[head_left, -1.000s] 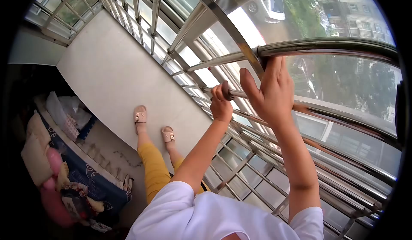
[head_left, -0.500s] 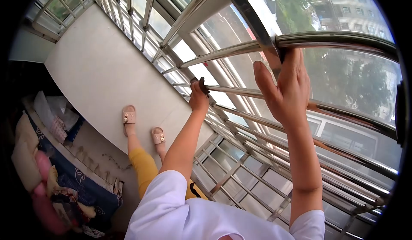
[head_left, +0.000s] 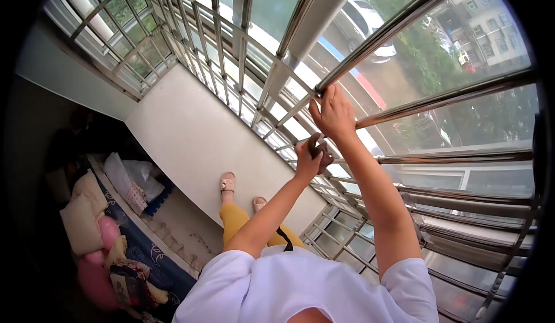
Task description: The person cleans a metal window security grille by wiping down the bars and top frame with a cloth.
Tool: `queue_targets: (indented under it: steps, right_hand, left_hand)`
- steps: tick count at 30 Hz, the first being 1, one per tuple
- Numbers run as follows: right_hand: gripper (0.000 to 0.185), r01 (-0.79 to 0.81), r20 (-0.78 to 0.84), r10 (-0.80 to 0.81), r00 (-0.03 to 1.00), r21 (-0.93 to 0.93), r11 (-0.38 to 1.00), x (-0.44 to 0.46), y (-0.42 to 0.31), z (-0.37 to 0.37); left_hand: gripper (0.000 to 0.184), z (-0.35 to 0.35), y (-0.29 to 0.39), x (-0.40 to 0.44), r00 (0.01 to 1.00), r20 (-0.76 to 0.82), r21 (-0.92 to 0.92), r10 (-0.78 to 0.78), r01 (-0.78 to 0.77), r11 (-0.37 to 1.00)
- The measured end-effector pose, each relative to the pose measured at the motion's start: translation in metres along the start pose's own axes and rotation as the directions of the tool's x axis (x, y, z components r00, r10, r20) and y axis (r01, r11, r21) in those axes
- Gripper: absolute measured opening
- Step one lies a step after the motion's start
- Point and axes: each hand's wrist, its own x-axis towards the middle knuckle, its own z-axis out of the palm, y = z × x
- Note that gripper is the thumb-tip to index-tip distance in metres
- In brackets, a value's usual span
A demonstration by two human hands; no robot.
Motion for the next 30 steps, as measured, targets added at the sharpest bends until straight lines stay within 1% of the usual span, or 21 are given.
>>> queue_targets:
  steps: [2,3,5,6,7,9,10,13,14,15,17,18,19,20,22,24,25,27,28,29,30]
  right_hand:
    - [0.036,-0.035,0.006,0.035,0.999,-0.003,0.999,0.0,-0.003,-0.004]
    - [0.036,-0.03,-0.017,0.031,0.999,0.005,1.0,0.0,-0.002,-0.001]
    - [0.036,-0.061,0.011,0.061,0.998,0.016,0.998,-0.001,-0.003,-0.002]
    - [0.034,-0.073,0.017,0.073,0.997,-0.006,0.997,-0.001,-0.003,0.001]
    - [0.034,-0.106,-0.007,0.105,0.994,-0.006,0.994,-0.003,-0.003,0.004]
    - [0.033,-0.111,-0.027,0.111,0.993,-0.018,0.994,-0.003,-0.006,0.003]
    - [0.034,-0.153,0.014,0.153,0.988,-0.017,0.988,-0.003,-0.011,-0.001]
    - [0.032,-0.178,-0.063,0.178,0.982,0.008,0.984,-0.002,-0.02,-0.005]
    - [0.04,-0.228,-0.038,0.229,0.973,0.03,0.973,-0.003,-0.024,-0.005]
    - [0.054,-0.232,-0.135,0.228,0.964,-0.016,0.973,-0.006,-0.028,0.003]
    - [0.066,-0.242,-0.209,0.208,0.955,-0.15,0.959,-0.015,-0.032,0.015]
    - [0.073,-0.248,-0.264,0.218,0.94,-0.088,0.965,-0.023,-0.047,0.019]
    - [0.068,-0.286,-0.273,0.282,0.92,0.026,0.958,-0.037,-0.069,0.009]
    - [0.057,-0.329,-0.263,0.382,0.886,0.224,0.917,-0.072,-0.095,0.013]
    - [0.049,-0.497,-0.193,0.596,0.779,0.388,0.776,-0.124,-0.124,0.019]
    - [0.051,-0.56,0.118,0.739,0.663,0.733,0.385,-0.169,-0.134,0.035]
    - [0.054,-0.525,0.246,0.759,0.603,0.838,0.146,-0.18,-0.136,0.042]
    - [0.061,-0.338,0.48,0.718,0.504,0.875,-0.347,-0.196,-0.131,0.05]
    - [0.065,-0.163,0.448,0.722,0.527,0.888,-0.431,-0.198,-0.128,0.048]
    - [0.055,0.035,0.368,0.803,0.469,0.901,-0.433,-0.197,-0.125,0.048]
    - [0.05,0.147,0.388,0.816,0.427,0.861,-0.487,-0.2,-0.12,0.043]
  left_hand:
    - [0.056,-0.021,-0.015,-0.014,0.984,-0.046,0.042,-0.171,0.173,0.984]
    - [0.055,-0.043,0.008,-0.024,0.961,-0.016,0.075,-0.277,0.278,0.958]
    - [0.055,-0.083,0.069,-0.044,0.881,0.134,-0.018,-0.454,0.46,0.888]
    - [0.057,-0.09,0.013,-0.038,0.884,0.22,-0.065,-0.412,0.435,0.898]
    - [0.055,-0.104,0.043,-0.044,0.836,0.218,-0.04,-0.503,0.523,0.851]
    - [0.056,-0.117,-0.02,-0.04,0.895,0.19,0.051,-0.403,0.401,0.915]
    - [0.056,-0.126,-0.017,-0.039,0.891,0.217,0.08,-0.399,0.391,0.917]
    - [0.059,-0.16,0.002,-0.025,0.907,0.288,0.193,-0.309,0.261,0.946]
    - [0.061,-0.171,0.016,-0.019,0.897,0.348,0.242,-0.271,0.193,0.951]
    - [0.063,-0.178,0.027,-0.014,0.881,0.411,0.282,-0.235,0.123,0.952]
    - [0.062,-0.187,0.041,-0.012,0.873,0.448,0.305,-0.191,0.052,0.951]
    - [0.062,-0.195,0.053,-0.005,0.868,0.466,0.292,-0.169,0.029,0.956]
    - [0.063,-0.201,0.065,-0.003,0.86,0.486,0.277,-0.154,0.015,0.961]
    - [0.064,-0.204,0.081,0.009,0.856,0.511,0.289,-0.077,-0.086,0.953]
    - [0.065,-0.2,0.083,0.01,0.822,0.569,0.285,-0.012,-0.184,0.941]
    - [0.069,-0.19,0.087,0.006,0.772,0.633,0.255,0.057,-0.278,0.926]
    - [0.073,-0.181,0.091,0.004,0.692,0.718,0.207,0.071,-0.31,0.928]
    - [0.078,-0.161,0.092,-0.003,0.458,0.877,0.099,0.146,-0.47,0.877]
    - [0.079,-0.148,0.101,-0.008,0.337,0.926,0.042,0.173,-0.545,0.837]
    - [0.081,-0.138,0.111,-0.012,0.213,0.958,-0.021,0.19,-0.611,0.791]
    - [0.082,-0.128,0.133,-0.016,0.182,0.981,0.054,0.063,-0.573,0.817]
